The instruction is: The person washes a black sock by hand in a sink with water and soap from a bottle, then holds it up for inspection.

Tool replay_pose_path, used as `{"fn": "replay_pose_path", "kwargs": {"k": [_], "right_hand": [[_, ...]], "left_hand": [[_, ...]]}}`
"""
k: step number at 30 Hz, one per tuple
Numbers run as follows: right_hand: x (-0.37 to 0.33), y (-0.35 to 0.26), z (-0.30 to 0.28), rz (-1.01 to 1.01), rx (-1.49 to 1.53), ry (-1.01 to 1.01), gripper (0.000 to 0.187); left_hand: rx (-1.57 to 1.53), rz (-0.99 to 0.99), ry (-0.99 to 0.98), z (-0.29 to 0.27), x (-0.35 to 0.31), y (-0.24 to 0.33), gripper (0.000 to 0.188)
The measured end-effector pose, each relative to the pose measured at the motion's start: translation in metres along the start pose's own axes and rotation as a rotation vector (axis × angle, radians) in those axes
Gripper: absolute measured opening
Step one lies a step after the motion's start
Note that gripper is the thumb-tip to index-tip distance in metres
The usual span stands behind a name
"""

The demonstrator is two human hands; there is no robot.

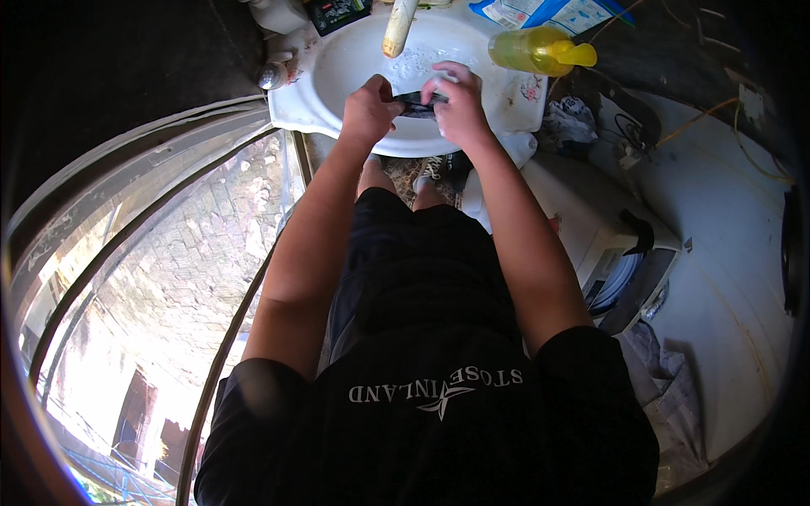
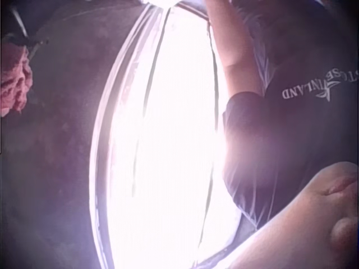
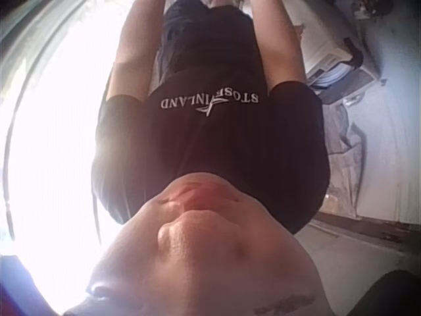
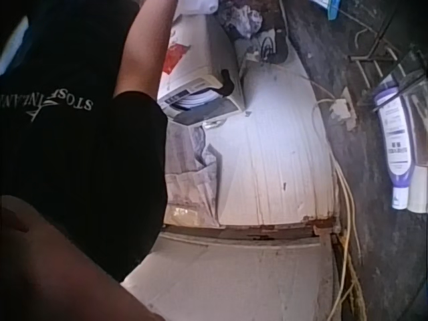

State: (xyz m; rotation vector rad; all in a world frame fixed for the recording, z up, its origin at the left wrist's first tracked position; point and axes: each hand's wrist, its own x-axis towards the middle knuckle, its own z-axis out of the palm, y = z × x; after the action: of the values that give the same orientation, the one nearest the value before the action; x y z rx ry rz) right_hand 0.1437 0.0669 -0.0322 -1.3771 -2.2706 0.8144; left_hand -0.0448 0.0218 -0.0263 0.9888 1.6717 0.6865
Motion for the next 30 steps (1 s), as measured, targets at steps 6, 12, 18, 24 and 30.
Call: {"fn": "replay_pose_path", "kwargs": {"k": [6,12,18,24,30], "right_hand": [[-0.013,-0.016,0.004,0.020,-0.209,-0.203,0.033],[-0.004,-0.039,0.004,0.238,-0.270,-0.486,0.019],[0.005,-0.032,0.004,0.182,-0.260,-0.437,0.021],[0.009,-0.027,0.010,0.211,-0.001,-0.287,0.026],[0.008,-0.023,0.017,0.474,0.763,-0.082,0.028]], "left_hand": [[0.053,-0.025,0.001,-0.004,0.003,-0.007,0.011],[0.489,0.341,0.241,0.012,-0.002,-0.016,0.009],[0.386,0.253,0.182,0.011,0.002,-0.013,0.009],[-0.151,0.048,0.037,0.005,0.012,-0.014,0.023],[-0.499,-0.066,-0.046,0.013,0.006,-0.015,0.036]]}}
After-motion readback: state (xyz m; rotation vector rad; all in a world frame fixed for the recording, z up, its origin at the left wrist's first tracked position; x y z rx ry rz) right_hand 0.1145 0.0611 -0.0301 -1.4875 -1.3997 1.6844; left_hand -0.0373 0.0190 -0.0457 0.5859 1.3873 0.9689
